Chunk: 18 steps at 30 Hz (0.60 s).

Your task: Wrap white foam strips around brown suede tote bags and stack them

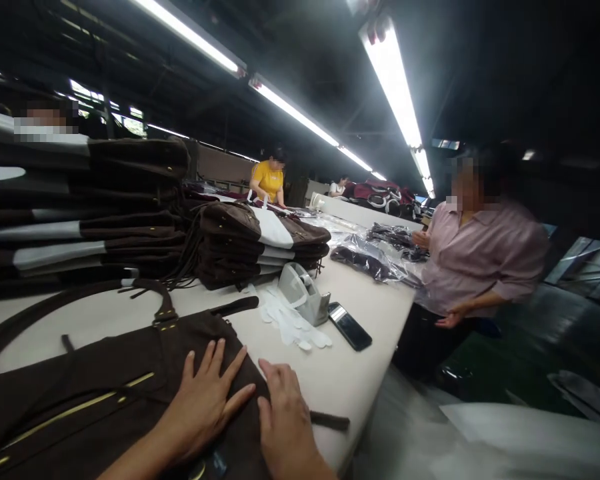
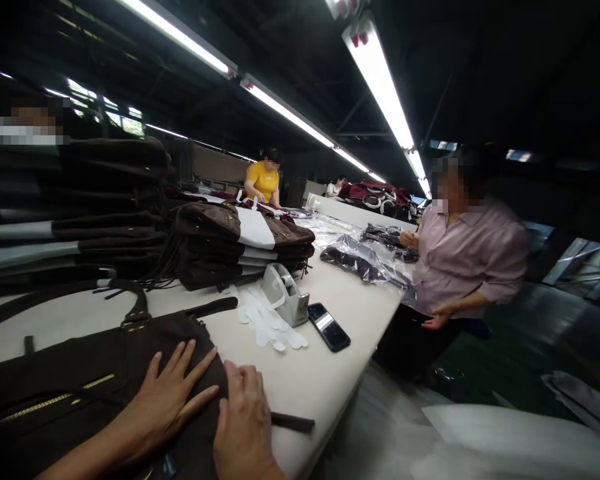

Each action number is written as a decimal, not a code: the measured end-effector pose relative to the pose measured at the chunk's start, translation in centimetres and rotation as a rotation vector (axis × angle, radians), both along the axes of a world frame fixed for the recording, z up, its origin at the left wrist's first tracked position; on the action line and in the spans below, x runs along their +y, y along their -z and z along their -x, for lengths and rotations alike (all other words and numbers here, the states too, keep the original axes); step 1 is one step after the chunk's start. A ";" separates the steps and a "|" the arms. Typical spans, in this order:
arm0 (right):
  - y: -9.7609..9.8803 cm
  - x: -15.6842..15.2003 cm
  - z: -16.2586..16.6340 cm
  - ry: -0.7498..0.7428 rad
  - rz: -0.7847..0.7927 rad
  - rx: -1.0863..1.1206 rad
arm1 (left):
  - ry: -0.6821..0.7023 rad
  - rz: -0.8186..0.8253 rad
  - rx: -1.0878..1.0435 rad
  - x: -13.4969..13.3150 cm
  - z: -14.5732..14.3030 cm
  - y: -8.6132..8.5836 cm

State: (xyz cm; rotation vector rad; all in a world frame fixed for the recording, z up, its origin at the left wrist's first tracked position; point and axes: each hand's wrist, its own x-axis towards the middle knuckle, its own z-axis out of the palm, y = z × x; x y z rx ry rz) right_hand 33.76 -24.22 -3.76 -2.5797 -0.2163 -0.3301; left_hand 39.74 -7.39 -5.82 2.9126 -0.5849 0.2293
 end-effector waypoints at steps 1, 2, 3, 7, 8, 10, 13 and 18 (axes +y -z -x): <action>0.4 -0.3 0.3 -0.055 0.021 -0.060 | 0.014 0.011 -0.053 0.1 -0.1 0.4; 0.9 -0.6 0.6 -0.120 0.041 -0.096 | 0.030 0.018 -0.112 0.2 -0.1 0.8; 1.3 -1.1 0.9 -0.188 0.057 -0.110 | 0.044 0.023 -0.166 0.5 -0.1 1.1; 3.1 -2.9 1.3 -0.373 0.093 -0.123 | 0.106 0.019 -0.245 1.2 -0.2 1.3; 3.6 -3.3 1.3 -0.390 0.099 -0.133 | 0.126 0.013 -0.214 1.3 -0.2 0.9; 4.2 -3.7 1.3 -0.403 0.105 -0.139 | 0.152 0.001 -0.088 1.3 -0.4 -0.1; 3.7 -4.1 1.1 -0.425 0.105 -0.097 | 0.137 0.000 0.132 1.1 -0.6 -1.6; -1.6 -3.9 0.9 -0.542 0.126 0.065 | 0.108 0.052 0.117 0.8 -0.9 -1.9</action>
